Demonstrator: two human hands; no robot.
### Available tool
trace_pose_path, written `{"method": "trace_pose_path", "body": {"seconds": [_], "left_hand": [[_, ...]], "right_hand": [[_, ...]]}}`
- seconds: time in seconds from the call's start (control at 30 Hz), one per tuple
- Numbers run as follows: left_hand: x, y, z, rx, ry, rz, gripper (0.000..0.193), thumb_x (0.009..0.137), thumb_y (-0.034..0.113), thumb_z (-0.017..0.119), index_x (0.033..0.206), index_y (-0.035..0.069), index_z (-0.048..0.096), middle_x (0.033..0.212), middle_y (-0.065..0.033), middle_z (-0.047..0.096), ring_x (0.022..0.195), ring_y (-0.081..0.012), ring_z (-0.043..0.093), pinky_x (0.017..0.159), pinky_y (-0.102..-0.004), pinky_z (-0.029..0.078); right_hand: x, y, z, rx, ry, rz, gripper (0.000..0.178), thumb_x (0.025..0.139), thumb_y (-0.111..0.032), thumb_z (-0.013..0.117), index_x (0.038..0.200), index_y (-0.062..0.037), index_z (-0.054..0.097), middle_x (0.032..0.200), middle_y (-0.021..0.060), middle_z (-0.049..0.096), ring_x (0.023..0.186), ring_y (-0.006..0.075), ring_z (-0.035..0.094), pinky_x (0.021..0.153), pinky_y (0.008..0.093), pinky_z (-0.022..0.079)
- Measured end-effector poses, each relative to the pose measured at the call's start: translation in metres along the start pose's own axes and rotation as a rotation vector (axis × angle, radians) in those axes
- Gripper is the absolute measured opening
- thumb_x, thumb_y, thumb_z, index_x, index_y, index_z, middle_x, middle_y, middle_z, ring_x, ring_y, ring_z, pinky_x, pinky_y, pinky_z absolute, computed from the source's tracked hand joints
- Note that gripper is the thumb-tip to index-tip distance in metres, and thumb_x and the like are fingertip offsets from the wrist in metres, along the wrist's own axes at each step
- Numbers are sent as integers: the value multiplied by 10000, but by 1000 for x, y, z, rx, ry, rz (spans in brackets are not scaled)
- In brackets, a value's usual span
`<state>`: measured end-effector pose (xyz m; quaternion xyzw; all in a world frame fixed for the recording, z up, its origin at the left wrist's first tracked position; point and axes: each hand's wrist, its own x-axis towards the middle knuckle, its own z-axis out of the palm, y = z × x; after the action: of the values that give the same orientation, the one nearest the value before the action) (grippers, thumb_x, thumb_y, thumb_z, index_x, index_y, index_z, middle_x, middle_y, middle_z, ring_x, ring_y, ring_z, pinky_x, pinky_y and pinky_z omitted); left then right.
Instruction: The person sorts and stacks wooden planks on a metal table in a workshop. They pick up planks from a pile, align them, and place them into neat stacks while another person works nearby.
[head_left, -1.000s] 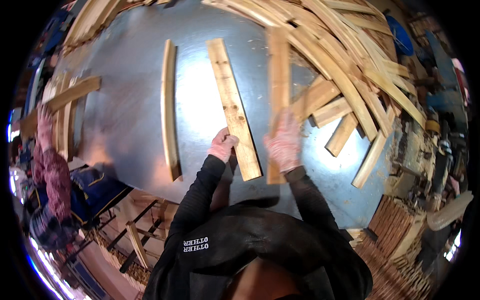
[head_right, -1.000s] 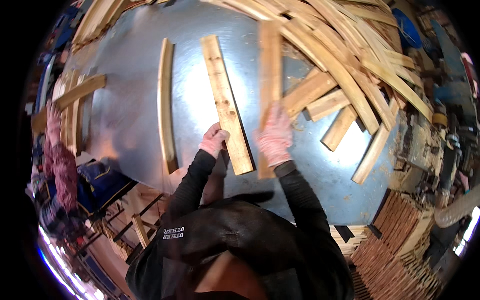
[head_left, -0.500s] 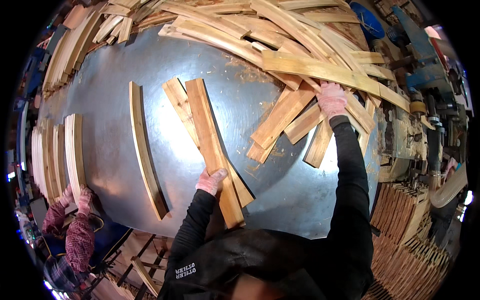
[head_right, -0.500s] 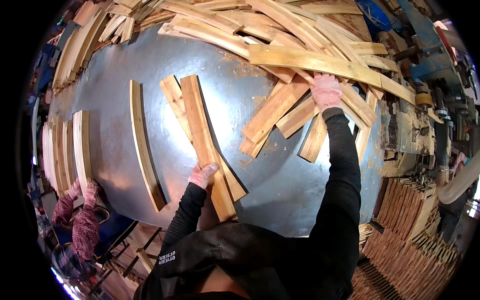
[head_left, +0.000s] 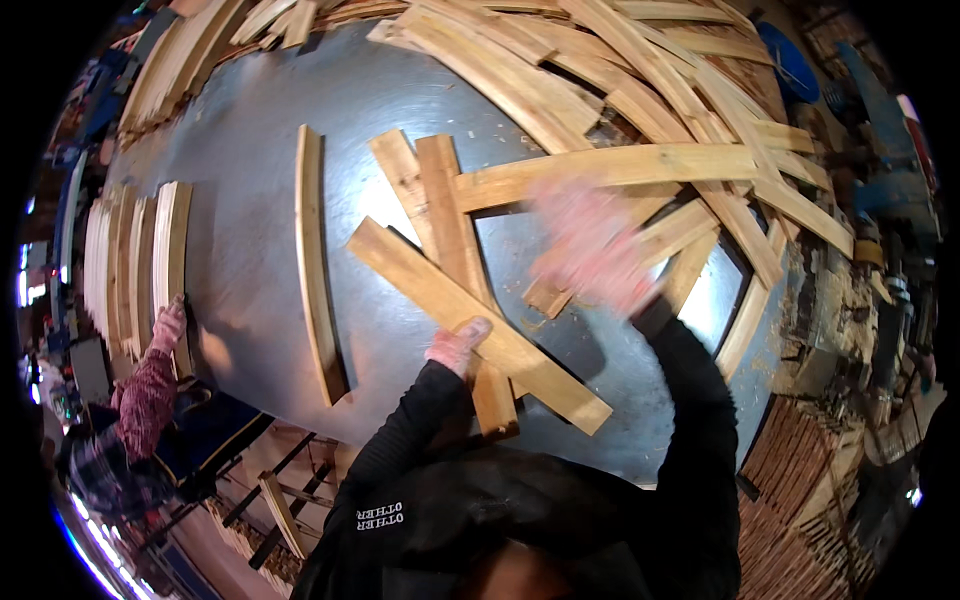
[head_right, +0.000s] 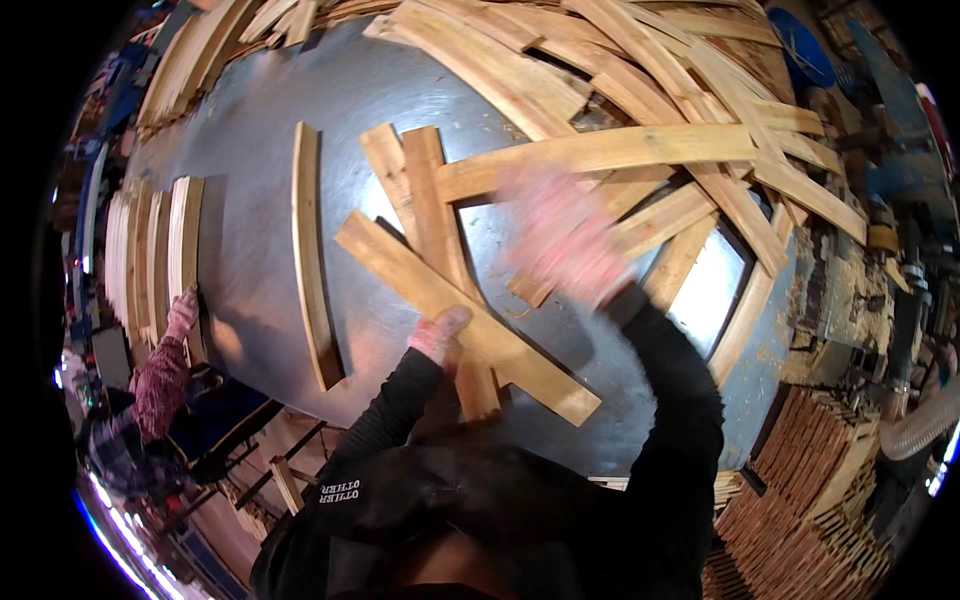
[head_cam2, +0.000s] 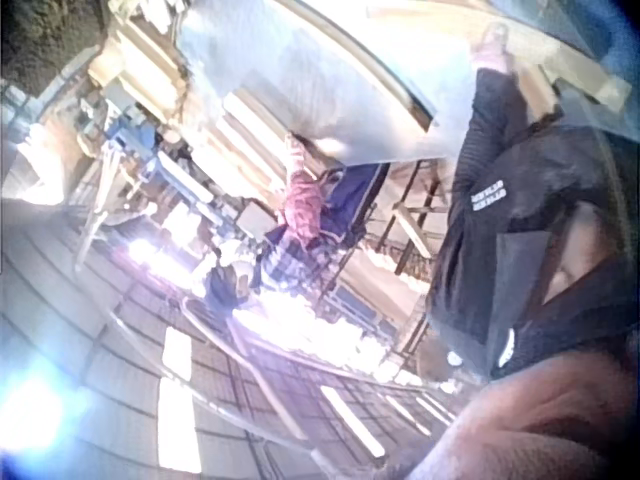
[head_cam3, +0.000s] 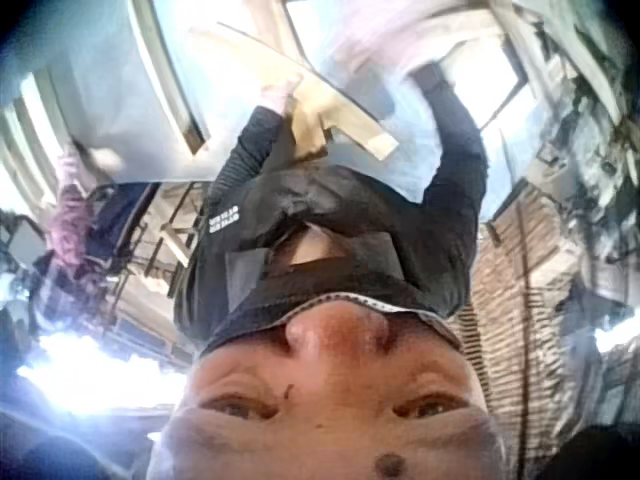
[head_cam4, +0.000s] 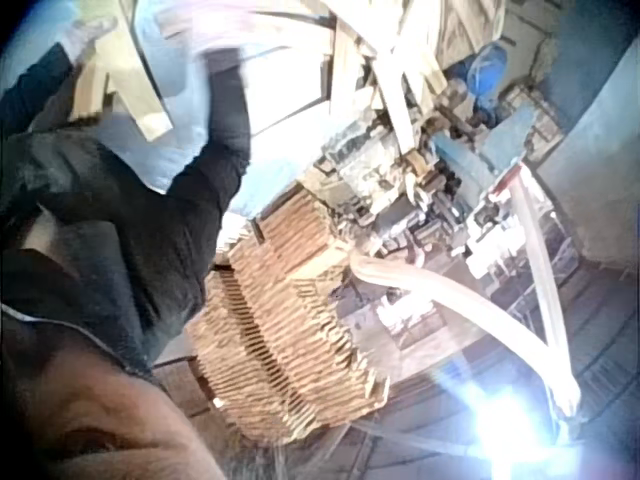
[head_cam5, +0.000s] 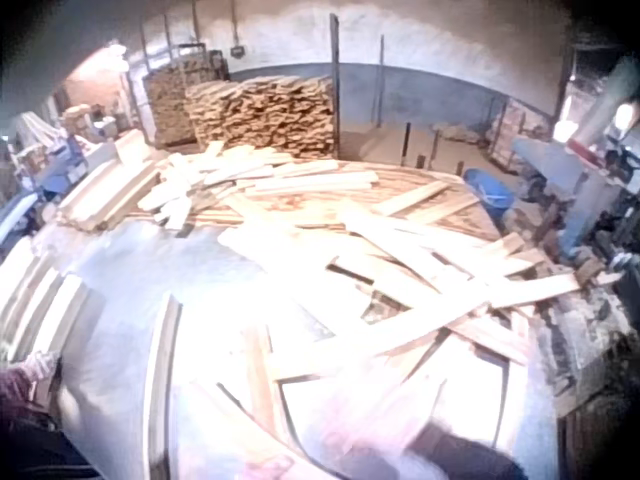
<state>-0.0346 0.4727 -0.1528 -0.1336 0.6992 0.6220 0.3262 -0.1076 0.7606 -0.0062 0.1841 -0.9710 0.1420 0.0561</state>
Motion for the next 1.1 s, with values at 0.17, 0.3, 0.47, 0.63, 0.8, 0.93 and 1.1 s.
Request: {"method": "trace_pose_path", "body": {"seconds": [0.17, 0.3, 0.47, 0.63, 0.8, 0.93, 1.1], "left_hand": [[-13, 42, 27, -362, 78, -70, 398, 827, 255, 753, 1125, 5, 668, 1048, -77, 711, 915, -196, 666, 819, -339, 513], [4, -9, 12, -138, 94, -99, 453, 828, 204, 740, 1212, 5, 605, 1048, -85, 694, 929, -205, 655, 847, -350, 511], [-14, 32, 22, -359, -17, -114, 456, 852, 247, 736, 1211, -5, 612, 1085, -89, 696, 978, -224, 648, 889, -343, 496], [4, 26, -1, -230, 73, 31, 466, 849, 171, 737, 1248, -9, 578, 1137, -91, 674, 998, -200, 637, 887, -332, 509], [43, 59, -18, -626, 122, -60, 564, 877, 279, 728, 1312, -7, 514, 1253, -137, 605, 1115, -225, 592, 952, -364, 488], [59, 39, -18, -676, -70, 104, 630, 865, 364, 733, 1305, -26, 507, 1256, -147, 590, 1120, -236, 577, 953, -368, 473], [44, 78, -18, -11, 161, -29, 634, 807, 339, 760, 1251, -45, 520, 1111, -145, 646, 995, -222, 612, 887, -357, 485]], "right_hand": [[17, 146, -7, -407, -503, 361, 855, 717, -361, 765, 1449, -119, 395, 1251, 169, 593, 1146, 334, 585, 997, 424, 439], [64, 63, -16, -125, -373, 667, 877, 747, -452, 736, 1459, -100, 365, 1222, 211, 590, 1113, 353, 592, 938, 428, 478], [99, 67, 40, -241, -430, 619, 1025, 763, -417, 734, 1552, -123, 148, 1359, 234, 506, 1227, 367, 543, 983, 459, 464], [79, 40, 36, 139, -422, 696, 954, 776, -217, 665, 1548, -79, 123, 1320, 263, 531, 1178, 376, 582, 969, 444, 485], [-35, -74, 48, 385, -466, 518, 981, 828, -423, 674, 1529, 18, 147, 1341, 295, 528, 1223, 375, 552, 1038, 415, 430], [-45, -115, 39, 360, -594, 500, 835, 920, -488, 518, 1507, 17, 206, 1270, 311, 558, 1172, 404, 570, 972, 447, 465], [10, -86, 48, 567, -415, 633, 845, 947, -553, 434, 1471, 83, 246, 1215, 361, 565, 1165, 423, 571, 976, 430, 460]]}}
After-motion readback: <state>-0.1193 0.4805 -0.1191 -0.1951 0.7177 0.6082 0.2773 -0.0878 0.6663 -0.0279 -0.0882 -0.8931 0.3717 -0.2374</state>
